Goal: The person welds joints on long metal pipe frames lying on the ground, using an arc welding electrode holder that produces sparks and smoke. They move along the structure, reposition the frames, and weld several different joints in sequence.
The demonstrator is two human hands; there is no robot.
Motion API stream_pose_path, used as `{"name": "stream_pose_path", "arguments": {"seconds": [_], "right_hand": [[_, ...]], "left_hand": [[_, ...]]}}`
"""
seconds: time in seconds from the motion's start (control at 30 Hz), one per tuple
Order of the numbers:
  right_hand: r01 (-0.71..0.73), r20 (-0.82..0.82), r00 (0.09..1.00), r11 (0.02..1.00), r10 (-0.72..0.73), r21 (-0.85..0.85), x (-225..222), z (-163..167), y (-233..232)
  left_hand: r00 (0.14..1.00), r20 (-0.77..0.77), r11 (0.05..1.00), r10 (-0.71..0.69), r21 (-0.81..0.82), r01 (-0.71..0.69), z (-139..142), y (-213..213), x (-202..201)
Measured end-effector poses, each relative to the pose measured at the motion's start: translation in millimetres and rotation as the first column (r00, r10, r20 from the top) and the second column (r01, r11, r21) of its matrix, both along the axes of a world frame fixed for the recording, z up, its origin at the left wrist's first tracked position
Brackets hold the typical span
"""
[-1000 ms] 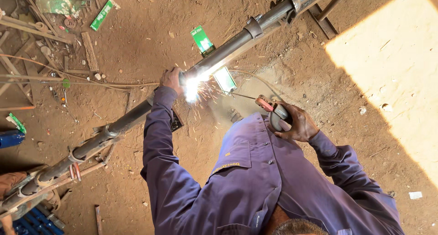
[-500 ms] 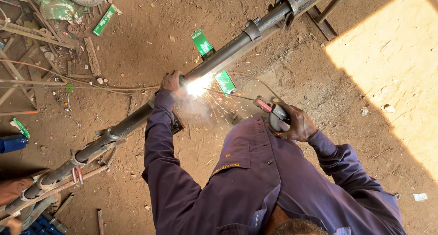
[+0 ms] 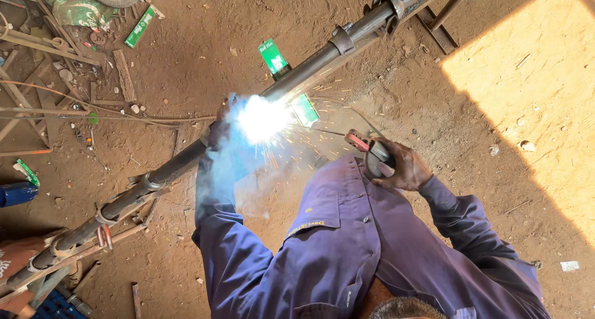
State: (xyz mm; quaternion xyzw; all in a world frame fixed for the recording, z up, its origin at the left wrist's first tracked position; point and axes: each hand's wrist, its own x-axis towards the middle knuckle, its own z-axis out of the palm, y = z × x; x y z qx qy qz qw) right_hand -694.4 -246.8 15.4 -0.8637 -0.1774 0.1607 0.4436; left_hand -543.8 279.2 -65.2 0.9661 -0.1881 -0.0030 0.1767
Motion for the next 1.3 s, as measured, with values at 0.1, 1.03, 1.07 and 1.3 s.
{"name": "stream_pose_path", "arguments": {"seconds": [0.1,1.03,1.07,1.3], "right_hand": [[-0.039,0.058,0.998,0.998,0.037,0.050,3,-4,-15],[0.069,-0.087,0.996,0.902,-0.035,0.427,159,-26,-154],[0.059,-0.087,0.996,0.913,-0.026,0.404,167,-25,-152],[0.093,-0.135,0.990,0.875,-0.031,0.475,220,-4,-119]], "left_hand": [[0.990,0.072,0.992,-0.117,-0.042,0.120,10,-3,-5],[0.870,-0.306,0.884,0.387,0.392,-0.256,32,-102,37],[0.882,-0.284,0.879,0.377,0.409,-0.244,29,-100,38],[0.837,-0.329,0.867,0.438,0.400,-0.297,35,-98,44]]}}
